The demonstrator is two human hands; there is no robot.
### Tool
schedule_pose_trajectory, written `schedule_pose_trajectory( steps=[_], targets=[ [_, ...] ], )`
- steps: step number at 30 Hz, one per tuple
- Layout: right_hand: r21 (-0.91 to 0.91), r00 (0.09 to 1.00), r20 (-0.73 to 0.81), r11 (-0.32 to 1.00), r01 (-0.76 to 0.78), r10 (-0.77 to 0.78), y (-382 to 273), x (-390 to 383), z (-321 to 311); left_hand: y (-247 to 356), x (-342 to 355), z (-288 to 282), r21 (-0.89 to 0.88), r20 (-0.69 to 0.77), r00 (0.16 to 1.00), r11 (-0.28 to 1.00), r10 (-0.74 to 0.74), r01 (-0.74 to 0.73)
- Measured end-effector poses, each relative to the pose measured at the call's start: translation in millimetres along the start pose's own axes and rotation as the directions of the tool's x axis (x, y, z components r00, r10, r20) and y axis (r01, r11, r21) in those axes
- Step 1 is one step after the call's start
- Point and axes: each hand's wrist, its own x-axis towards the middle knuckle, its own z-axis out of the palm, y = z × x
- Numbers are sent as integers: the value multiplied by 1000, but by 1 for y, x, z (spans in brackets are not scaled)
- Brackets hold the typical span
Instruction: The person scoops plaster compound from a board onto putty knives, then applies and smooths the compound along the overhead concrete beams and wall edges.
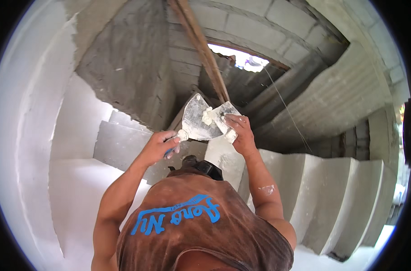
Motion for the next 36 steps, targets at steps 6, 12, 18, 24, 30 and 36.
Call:
schedule_pose_trajectory(
  steps=[6, 12, 18, 24, 30, 36],
  targets=[
    [742, 845, 255, 466, -482, 470, 15, 43, 72, 14, -59, -16, 305, -509, 734, 891, 451, -336],
    [550, 646, 763, -533, -643, 9, -107, 110, 136, -12, -99, -59, 903, -415, 345, 427, 842, 43],
    [443, 564, 795, -423, -791, -222, -169, 160, 152, -66, -156, -68, 772, -561, 234, 399, 794, 495],
    [978, 967, -98, -204, 49, -237, -302, 244, 71, -152, -187, -19, 493, -820, 44, 665, 571, 562],
    [-59, 241, -734, 413, 909, -635, -381, 357, 64, -179, -182, 33, 345, -912, -33, 808, 409, 477],
    [-191, 297, -602, 495, 847, -741, -397, 390, 100, -193, -183, 47, 320, -930, -17, 830, 368, 456]
  ],
)
